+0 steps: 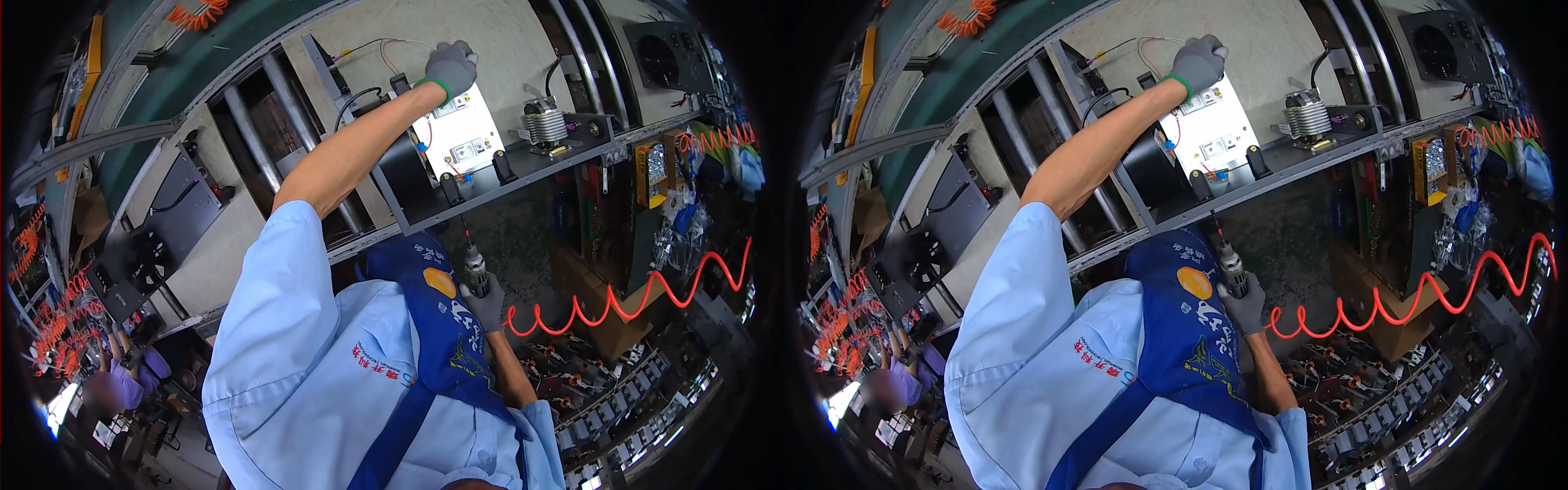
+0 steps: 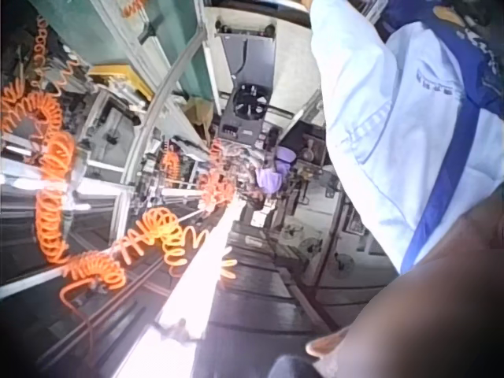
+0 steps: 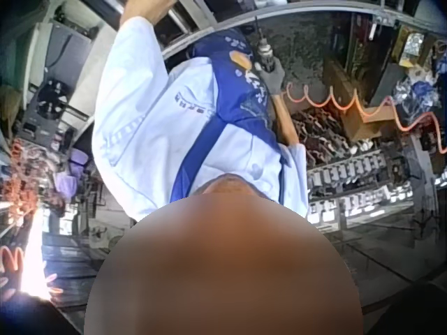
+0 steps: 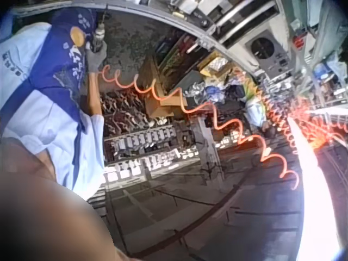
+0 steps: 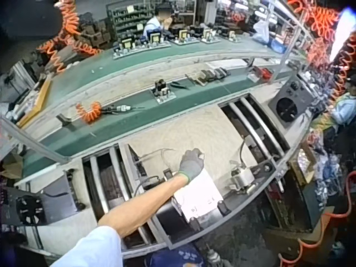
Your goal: Assembling electronic components on a metal base using an air screwdriver.
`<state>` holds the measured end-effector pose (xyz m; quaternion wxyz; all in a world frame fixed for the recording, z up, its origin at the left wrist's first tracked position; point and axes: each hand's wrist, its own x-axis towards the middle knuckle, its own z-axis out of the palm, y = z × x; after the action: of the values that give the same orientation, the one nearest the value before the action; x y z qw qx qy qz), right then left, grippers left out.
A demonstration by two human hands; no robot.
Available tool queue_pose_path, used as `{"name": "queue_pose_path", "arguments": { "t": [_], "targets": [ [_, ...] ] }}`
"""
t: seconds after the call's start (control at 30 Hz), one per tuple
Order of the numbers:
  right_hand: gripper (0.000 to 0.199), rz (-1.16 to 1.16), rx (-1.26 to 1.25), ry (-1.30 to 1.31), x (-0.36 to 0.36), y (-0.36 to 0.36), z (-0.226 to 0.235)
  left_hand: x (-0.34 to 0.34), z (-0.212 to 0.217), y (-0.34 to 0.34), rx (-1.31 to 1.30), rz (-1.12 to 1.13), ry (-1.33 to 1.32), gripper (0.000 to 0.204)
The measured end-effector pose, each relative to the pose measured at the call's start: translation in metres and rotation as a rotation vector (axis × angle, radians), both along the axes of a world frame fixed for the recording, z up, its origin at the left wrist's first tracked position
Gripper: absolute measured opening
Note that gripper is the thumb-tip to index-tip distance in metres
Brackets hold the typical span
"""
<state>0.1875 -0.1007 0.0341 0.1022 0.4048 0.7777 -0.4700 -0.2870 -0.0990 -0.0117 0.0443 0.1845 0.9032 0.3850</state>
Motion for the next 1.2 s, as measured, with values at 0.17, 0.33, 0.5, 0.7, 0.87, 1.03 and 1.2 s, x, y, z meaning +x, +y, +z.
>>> {"name": "queue_pose_path", "arguments": {
  "t": [0.17, 0.33, 0.5, 0.7, 0.87, 1.03, 1.2],
  "targets": [
    [0.036, 0.03, -0.05, -0.005, -0.004, 0.008, 0.008, 0.048, 0.064, -0.047, 0.105, -0.336, 0.044, 0.027],
    [0.037, 0.049, -0.077, 0.022, -0.005, 0.011, 0.009, 0.134, 0.09, -0.104, -0.312, -0.662, -0.275, 0.027],
    [0.037, 0.036, -0.153, 0.069, 0.005, 0.015, 0.003, 0.149, 0.071, -0.098, -0.419, -0.634, -0.276, 0.024],
    [0.033, 0.025, -0.289, 0.239, 0.004, 0.01, 0.004, 0.149, 0.042, -0.102, -0.407, -0.627, -0.152, 0.034],
    [0.023, 0.06, -0.378, 0.067, 0.001, 0.016, 0.01, 0.143, 0.036, -0.09, -0.466, -0.607, -0.172, 0.031],
    [0.02, 0.099, -0.358, 0.241, 0.0, 0.016, 0.012, 0.168, 0.055, -0.09, -0.401, -0.482, -0.215, 0.034],
    [0.019, 0.078, -0.478, 0.195, -0.004, 0.016, 0.025, 0.196, 0.062, -0.091, -0.492, -0.488, 0.004, 0.018]
  ]
}}
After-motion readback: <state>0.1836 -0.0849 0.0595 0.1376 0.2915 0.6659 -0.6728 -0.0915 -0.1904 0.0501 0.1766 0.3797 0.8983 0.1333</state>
